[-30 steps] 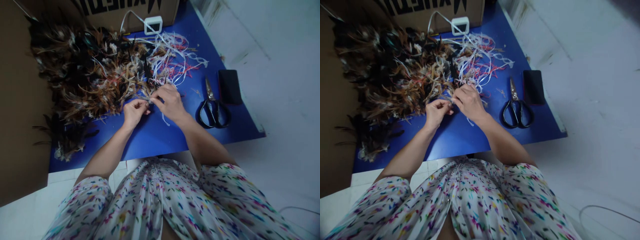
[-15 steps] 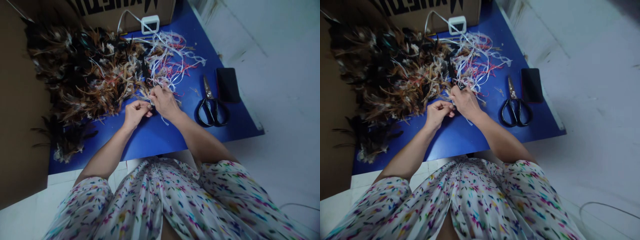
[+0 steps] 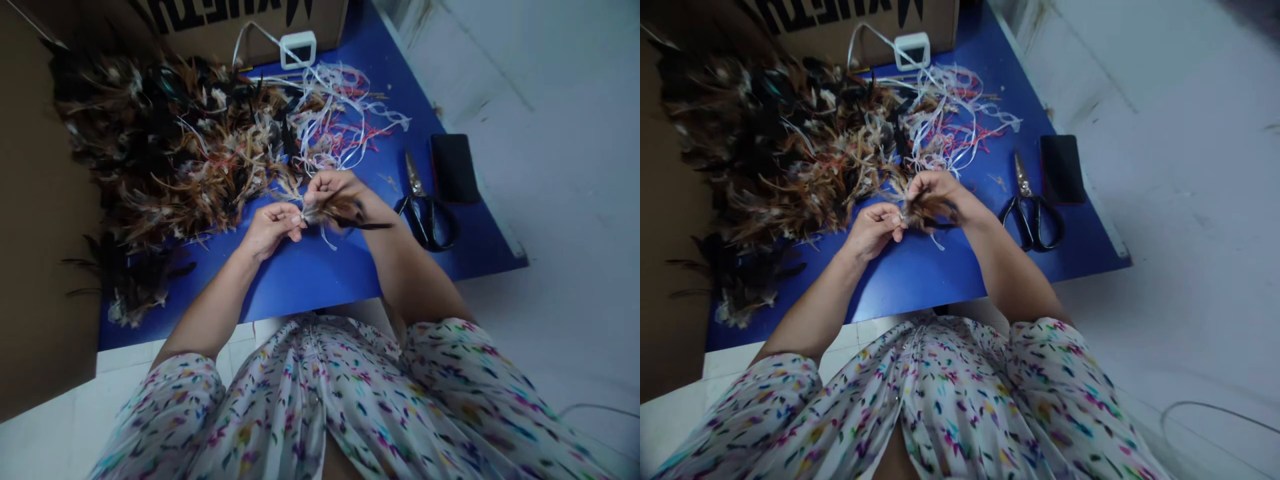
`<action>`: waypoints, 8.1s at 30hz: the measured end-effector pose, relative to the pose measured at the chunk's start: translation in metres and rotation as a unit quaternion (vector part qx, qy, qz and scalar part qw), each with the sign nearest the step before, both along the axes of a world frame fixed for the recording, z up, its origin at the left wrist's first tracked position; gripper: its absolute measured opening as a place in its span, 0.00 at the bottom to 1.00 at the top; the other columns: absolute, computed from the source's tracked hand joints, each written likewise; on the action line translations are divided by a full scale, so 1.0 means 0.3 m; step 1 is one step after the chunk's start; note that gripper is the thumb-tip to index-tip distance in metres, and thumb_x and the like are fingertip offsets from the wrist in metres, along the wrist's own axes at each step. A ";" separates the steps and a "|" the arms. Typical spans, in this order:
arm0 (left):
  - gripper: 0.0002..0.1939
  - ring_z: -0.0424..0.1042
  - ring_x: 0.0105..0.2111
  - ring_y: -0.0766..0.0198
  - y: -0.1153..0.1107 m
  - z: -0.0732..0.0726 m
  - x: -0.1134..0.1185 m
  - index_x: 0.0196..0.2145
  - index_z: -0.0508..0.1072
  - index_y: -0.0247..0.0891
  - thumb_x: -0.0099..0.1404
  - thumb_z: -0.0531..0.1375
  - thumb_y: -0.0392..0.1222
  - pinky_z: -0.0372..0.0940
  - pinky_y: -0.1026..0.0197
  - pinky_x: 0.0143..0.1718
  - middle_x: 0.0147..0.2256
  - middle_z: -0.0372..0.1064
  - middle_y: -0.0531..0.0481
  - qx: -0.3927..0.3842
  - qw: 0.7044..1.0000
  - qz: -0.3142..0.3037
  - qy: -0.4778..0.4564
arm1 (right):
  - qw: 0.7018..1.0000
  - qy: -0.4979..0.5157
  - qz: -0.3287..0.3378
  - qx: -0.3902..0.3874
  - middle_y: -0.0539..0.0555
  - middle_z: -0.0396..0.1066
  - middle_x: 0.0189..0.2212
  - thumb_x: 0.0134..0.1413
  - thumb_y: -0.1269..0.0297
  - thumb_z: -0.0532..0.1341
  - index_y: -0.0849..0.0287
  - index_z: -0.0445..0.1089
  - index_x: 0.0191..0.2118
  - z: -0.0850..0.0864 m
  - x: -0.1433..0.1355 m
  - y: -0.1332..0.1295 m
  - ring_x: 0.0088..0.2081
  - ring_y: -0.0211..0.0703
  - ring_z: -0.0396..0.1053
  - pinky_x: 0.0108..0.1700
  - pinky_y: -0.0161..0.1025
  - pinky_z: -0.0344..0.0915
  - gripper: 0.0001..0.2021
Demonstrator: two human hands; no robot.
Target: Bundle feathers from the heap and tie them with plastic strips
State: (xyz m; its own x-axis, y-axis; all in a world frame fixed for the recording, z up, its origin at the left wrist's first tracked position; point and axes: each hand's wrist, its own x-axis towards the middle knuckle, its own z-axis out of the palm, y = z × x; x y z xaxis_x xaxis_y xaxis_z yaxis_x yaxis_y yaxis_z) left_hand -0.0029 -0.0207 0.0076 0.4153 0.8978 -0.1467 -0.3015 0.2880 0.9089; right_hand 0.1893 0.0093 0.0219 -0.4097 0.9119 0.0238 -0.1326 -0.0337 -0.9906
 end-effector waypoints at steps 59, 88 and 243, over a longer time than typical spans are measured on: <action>0.18 0.72 0.21 0.70 -0.011 0.004 0.014 0.28 0.75 0.39 0.54 0.71 0.56 0.68 0.65 0.26 0.26 0.75 0.54 0.203 0.960 0.168 0.098 | 0.987 0.008 -0.069 -0.148 0.47 0.71 0.21 0.43 0.69 0.75 0.60 0.67 0.35 0.022 -0.066 -0.047 0.22 0.35 0.69 0.28 0.35 0.69 0.16; 0.26 0.72 0.18 0.70 0.010 0.004 -0.001 0.28 0.69 0.37 0.42 0.77 0.52 0.70 0.67 0.21 0.20 0.71 0.57 0.085 0.983 0.149 0.060 | 0.987 -0.052 -0.153 0.006 0.44 0.70 0.27 0.43 0.66 0.73 0.52 0.64 0.40 0.050 -0.098 -0.090 0.29 0.34 0.70 0.34 0.36 0.71 0.20; 0.17 0.73 0.26 0.71 0.028 -0.030 -0.015 0.29 0.65 0.39 0.50 0.71 0.37 0.72 0.66 0.29 0.25 0.71 0.58 0.068 0.984 0.147 0.069 | 0.861 -0.331 -0.079 0.379 0.52 0.79 0.34 0.58 0.72 0.60 0.57 0.76 0.37 -0.007 -0.061 -0.063 0.39 0.45 0.74 0.50 0.46 0.62 0.08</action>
State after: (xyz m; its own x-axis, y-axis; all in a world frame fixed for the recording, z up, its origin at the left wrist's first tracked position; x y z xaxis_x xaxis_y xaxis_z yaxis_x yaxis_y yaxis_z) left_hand -0.0075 -0.0123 -0.0014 0.1198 0.9913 -0.0537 -0.2252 0.0798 0.9710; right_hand 0.1710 -0.0096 0.0199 -0.4343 0.7833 0.4448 0.5260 0.6214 -0.5807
